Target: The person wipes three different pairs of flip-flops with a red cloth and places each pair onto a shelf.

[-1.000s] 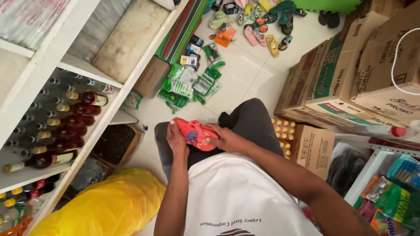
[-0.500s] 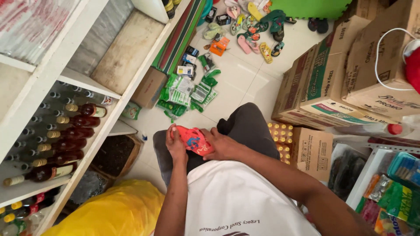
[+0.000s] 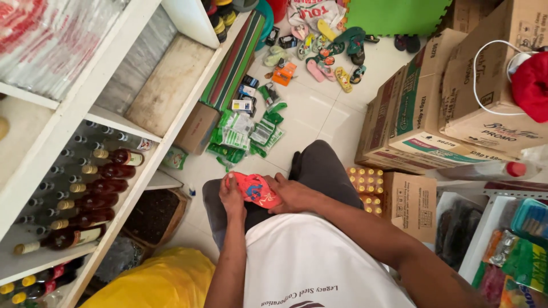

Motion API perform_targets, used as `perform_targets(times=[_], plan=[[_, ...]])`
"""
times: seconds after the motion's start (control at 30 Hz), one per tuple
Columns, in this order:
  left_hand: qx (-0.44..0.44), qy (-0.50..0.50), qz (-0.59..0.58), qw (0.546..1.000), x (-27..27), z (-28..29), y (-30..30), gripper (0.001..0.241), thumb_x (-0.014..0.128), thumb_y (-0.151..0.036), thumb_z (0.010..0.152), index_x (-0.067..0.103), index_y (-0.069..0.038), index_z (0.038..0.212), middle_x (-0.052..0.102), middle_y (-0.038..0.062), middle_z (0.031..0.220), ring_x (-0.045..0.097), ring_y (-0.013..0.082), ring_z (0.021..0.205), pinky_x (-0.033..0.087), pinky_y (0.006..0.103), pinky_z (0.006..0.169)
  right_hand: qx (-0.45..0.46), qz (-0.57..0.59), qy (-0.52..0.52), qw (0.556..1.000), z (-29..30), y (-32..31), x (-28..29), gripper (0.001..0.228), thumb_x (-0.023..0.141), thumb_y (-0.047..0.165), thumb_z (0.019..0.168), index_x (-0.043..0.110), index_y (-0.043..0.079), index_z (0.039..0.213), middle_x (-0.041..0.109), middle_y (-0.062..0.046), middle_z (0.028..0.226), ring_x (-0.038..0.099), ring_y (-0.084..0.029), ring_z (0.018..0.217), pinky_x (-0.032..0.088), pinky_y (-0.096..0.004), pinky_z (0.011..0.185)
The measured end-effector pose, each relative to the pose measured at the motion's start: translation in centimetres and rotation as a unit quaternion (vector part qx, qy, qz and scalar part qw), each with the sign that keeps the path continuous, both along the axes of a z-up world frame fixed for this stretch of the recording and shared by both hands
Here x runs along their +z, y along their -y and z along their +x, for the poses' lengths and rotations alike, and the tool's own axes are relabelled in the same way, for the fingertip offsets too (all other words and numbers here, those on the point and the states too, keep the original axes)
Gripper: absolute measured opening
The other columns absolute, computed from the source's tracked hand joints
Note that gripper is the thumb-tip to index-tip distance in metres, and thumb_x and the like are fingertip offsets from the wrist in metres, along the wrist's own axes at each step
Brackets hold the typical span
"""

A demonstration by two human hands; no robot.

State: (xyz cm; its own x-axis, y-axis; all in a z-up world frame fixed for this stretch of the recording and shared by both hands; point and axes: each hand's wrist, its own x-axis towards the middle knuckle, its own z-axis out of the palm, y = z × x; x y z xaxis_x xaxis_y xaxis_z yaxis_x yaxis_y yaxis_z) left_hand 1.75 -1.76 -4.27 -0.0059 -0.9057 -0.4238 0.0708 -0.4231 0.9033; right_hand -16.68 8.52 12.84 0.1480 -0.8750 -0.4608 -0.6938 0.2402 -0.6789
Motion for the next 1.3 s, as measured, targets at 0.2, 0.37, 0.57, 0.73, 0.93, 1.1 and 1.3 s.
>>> perform_targets(times=[0.2,0.37,0.57,0.73,0.93,1.1,1.3], plan=[[-0.047,0.016,-0.018,0.999,-0.3,-0.1,-0.2,0.039,0.064,-0.034,0.101,0.068,-0.002,0.122,0.069,0.006,0.108,0.063,0.0158,0.098,0.052,0.0307,0.089,-0.02,-0.03,0.031,0.999,-1.9,-0.3,-1.9,0.103,0.087,0.042,0.069,0.036,0.011,0.153,0.055,-0.023,0.128,0.062,-0.046,0.113,0.052,-0.049,0.097],[-0.098,0.086,-0.045,0.99,1.0,0.1,-0.3,0.041,0.061,-0.035,0.101,0.067,0.0,0.122,0.07,0.009,0.11,0.064,0.0187,0.1,0.052,0.0329,0.091,-0.045,-0.048,0.072,0.995,-2.6,-0.3,-2.9,0.106,0.09,0.042,0.064,0.039,0.005,0.15,0.055,-0.022,0.131,0.059,-0.042,0.12,0.05,-0.046,0.101],[-0.121,0.172,-0.025,0.977,0.3,-0.9,0.1,0.037,0.062,-0.034,0.099,0.069,-0.003,0.119,0.071,0.011,0.11,0.065,0.0223,0.099,0.051,0.0357,0.09,-0.026,-0.005,0.039,0.999,-3.5,1.0,-0.7,0.1,0.09,0.041,0.064,0.044,0.005,0.145,0.054,-0.022,0.134,0.059,-0.044,0.119,0.051,-0.046,0.098],[-0.203,0.272,-0.028,0.94,-0.1,-4.4,2.6,0.036,0.06,-0.035,0.101,0.071,-0.003,0.114,0.073,0.015,0.097,0.068,0.0268,0.088,0.054,0.0391,0.084,-0.009,0.006,0.072,0.997,-6.2,2.2,-4.7,0.095,0.087,0.038,0.069,0.043,0.002,0.146,0.058,-0.024,0.132,0.062,-0.043,0.118,0.053,-0.044,0.097],[-0.239,0.267,-0.029,0.933,0.2,-9.3,8.0,0.034,0.061,-0.033,0.101,0.07,-0.004,0.116,0.074,0.015,0.101,0.07,0.0256,0.09,0.055,0.0366,0.084,-0.155,0.11,0.192,0.963,-10.2,7.2,-5.4,0.092,0.082,0.029,0.069,0.045,0.002,0.148,0.06,-0.024,0.14,0.059,-0.035,0.127,0.048,-0.038,0.106],[-0.227,0.189,0.051,0.954,-0.4,-15.4,14.8,0.036,0.058,-0.031,0.104,0.063,-0.003,0.126,0.07,0.013,0.113,0.065,0.0209,0.099,0.054,0.0329,0.09,-0.229,-0.025,0.264,0.937,-15.8,12.7,-9.4,0.094,0.087,0.017,0.069,0.044,0.001,0.151,0.05,-0.023,0.152,0.047,-0.036,0.142,0.036,-0.041,0.118],[-0.24,0.174,0.034,0.954,-0.2,-23.7,22.4,0.037,0.059,-0.029,0.103,0.06,-0.002,0.128,0.066,0.011,0.119,0.063,0.019,0.104,0.053,0.0311,0.092,-0.323,0.037,0.31,0.893,-21.6,18.4,-11.4,0.091,0.083,0.015,0.07,0.043,0.006,0.151,0.058,-0.013,0.141,0.056,-0.027,0.133,0.044,-0.036,0.113]])
